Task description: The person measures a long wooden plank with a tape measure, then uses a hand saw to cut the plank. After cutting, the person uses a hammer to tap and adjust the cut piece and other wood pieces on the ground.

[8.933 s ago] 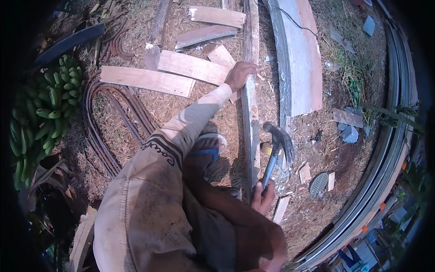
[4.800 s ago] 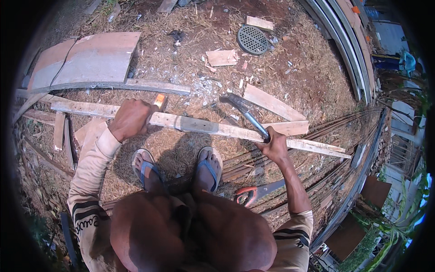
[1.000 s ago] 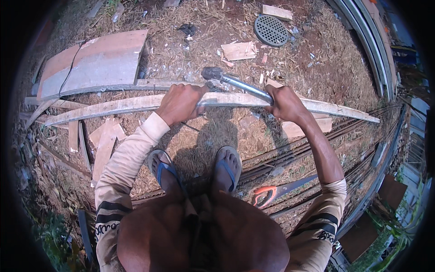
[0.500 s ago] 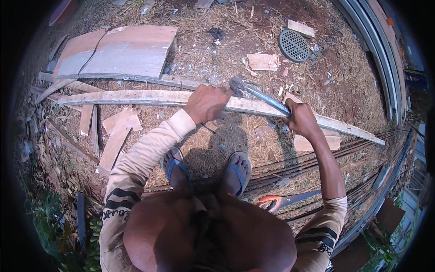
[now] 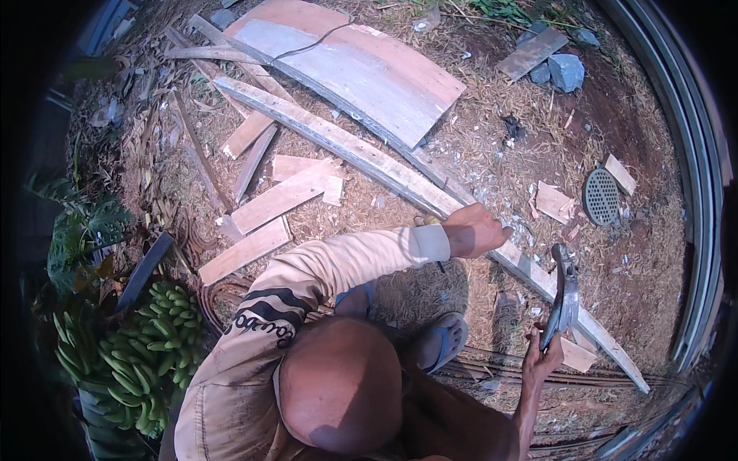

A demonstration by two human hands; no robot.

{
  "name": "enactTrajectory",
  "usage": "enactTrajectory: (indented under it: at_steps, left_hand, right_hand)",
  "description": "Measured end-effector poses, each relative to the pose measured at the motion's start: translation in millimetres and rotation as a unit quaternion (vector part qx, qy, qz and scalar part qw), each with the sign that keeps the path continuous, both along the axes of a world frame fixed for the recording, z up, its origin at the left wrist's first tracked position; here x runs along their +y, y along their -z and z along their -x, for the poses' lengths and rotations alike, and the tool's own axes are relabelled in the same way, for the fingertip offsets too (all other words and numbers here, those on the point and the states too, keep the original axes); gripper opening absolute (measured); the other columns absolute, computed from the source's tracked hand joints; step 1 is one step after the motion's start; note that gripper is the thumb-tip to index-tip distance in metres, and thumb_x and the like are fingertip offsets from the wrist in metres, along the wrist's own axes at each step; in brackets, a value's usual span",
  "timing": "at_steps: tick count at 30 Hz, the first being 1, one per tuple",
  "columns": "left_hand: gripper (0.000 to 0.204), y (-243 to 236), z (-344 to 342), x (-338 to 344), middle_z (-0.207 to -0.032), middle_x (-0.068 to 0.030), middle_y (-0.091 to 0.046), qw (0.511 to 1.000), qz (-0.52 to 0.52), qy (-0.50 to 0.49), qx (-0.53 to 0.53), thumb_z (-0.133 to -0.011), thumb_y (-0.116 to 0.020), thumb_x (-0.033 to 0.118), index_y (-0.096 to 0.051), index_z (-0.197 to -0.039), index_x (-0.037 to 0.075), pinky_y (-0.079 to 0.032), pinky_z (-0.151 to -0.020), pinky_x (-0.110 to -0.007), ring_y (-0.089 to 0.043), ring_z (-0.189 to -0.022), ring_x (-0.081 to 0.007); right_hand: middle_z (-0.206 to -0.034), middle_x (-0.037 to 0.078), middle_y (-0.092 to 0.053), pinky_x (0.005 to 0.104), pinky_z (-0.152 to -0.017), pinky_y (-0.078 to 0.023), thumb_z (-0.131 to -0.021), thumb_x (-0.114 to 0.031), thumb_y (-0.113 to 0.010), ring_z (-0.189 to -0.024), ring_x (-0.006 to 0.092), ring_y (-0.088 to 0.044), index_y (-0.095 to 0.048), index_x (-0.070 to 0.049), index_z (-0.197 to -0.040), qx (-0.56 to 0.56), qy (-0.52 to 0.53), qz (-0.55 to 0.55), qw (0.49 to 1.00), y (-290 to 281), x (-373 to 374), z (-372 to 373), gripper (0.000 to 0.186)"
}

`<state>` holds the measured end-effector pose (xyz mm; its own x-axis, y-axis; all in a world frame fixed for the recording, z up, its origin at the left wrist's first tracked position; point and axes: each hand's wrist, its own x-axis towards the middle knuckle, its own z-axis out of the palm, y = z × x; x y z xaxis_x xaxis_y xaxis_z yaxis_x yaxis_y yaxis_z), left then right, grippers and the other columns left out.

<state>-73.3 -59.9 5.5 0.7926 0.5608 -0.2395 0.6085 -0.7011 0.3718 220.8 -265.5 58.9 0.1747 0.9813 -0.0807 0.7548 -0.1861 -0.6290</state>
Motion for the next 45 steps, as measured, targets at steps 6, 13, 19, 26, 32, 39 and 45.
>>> enactTrajectory:
  at_steps: [6,13,19,26,32,39,45]
  left_hand:
    - [0.024,8.3,4.4,-7.8,-0.079,-0.0132,-0.075,0.995,-0.060,-0.031,-0.067,-0.091,-0.061,0.012,-0.063,-0.112,0.000,-0.058,-0.063,-0.043,-0.077,-0.077,-0.0306]
    - [0.029,19.7,1.4,-18.7,-0.087,-0.0097,-0.071,0.991,-0.110,-0.022,-0.071,-0.084,-0.065,0.012,-0.062,-0.112,0.005,-0.059,-0.062,-0.038,-0.076,-0.082,-0.0277]
    - [0.041,9.9,1.2,-6.7,-0.096,-0.0071,-0.072,0.997,-0.063,-0.026,-0.036,-0.081,-0.068,0.012,-0.064,-0.122,0.008,-0.058,-0.070,-0.039,-0.075,-0.087,-0.0254]
    - [0.032,-0.9,-2.1,7.0,-0.092,-0.0114,-0.073,0.997,-0.043,-0.024,-0.053,-0.086,-0.063,0.012,-0.065,-0.117,0.004,-0.059,-0.063,-0.042,-0.075,-0.084,-0.0306]
    - [0.032,3.2,-1.6,8.3,-0.088,-0.0124,-0.072,0.994,-0.049,-0.034,-0.087,-0.083,-0.066,0.014,-0.064,-0.114,0.004,-0.056,-0.058,-0.043,-0.074,-0.080,-0.0310]
    - [0.045,2.4,-2.1,11.0,-0.087,-0.0111,-0.072,0.996,-0.018,-0.039,-0.072,-0.077,-0.078,0.021,-0.062,-0.116,0.006,-0.055,-0.060,-0.045,-0.074,-0.079,-0.0329]
    - [0.059,-0.9,0.9,11.1,-0.091,-0.0101,-0.073,0.998,-0.005,-0.039,-0.045,-0.076,-0.085,0.029,-0.060,-0.125,0.007,-0.054,-0.063,-0.046,-0.073,-0.080,-0.0335]
  right_hand:
    - [-0.063,0.014,-0.057,0.0423,-0.055,-0.042,-0.089,-0.021,-0.085,-0.054,0.0246,-0.045,-0.060,-0.001,-0.079,-0.035,0.058,0.076,0.995,53.7,-125.8,-3.5,0.033]
    - [-0.082,0.017,-0.061,0.0527,-0.060,-0.047,-0.085,-0.013,-0.077,-0.069,0.0427,-0.061,-0.065,-0.008,-0.094,-0.172,0.043,0.152,0.972,106.6,-156.5,-10.6,0.016]
    - [-0.107,0.023,-0.057,0.0527,-0.089,-0.046,-0.090,-0.019,-0.073,-0.101,0.0432,-0.055,-0.062,0.000,-0.119,-0.061,-0.011,0.070,0.996,103.6,-98.4,28.8,0.036]
    - [-0.105,0.018,-0.068,0.0468,-0.083,-0.055,-0.086,-0.006,-0.072,-0.092,0.0379,-0.067,-0.068,-0.004,-0.123,0.049,-0.097,0.042,0.993,137.8,-4.4,103.8,0.037]
    - [-0.103,0.011,-0.071,0.0461,-0.072,-0.060,-0.086,-0.011,-0.071,-0.084,0.0335,-0.073,-0.070,-0.012,-0.120,-0.013,-0.133,0.063,0.989,179.2,46.4,141.8,0.035]
    - [-0.103,0.009,-0.069,0.0470,-0.069,-0.061,-0.080,-0.013,-0.072,-0.084,0.0331,-0.072,-0.068,-0.011,-0.110,-0.055,-0.173,0.093,0.979,185.3,61.0,143.5,0.030]
    - [-0.108,0.011,-0.065,0.0450,-0.074,-0.058,-0.077,-0.012,-0.076,-0.101,0.0296,-0.067,-0.068,-0.011,-0.108,-0.074,-0.177,-0.117,0.974,167.0,38.4,127.4,0.032]
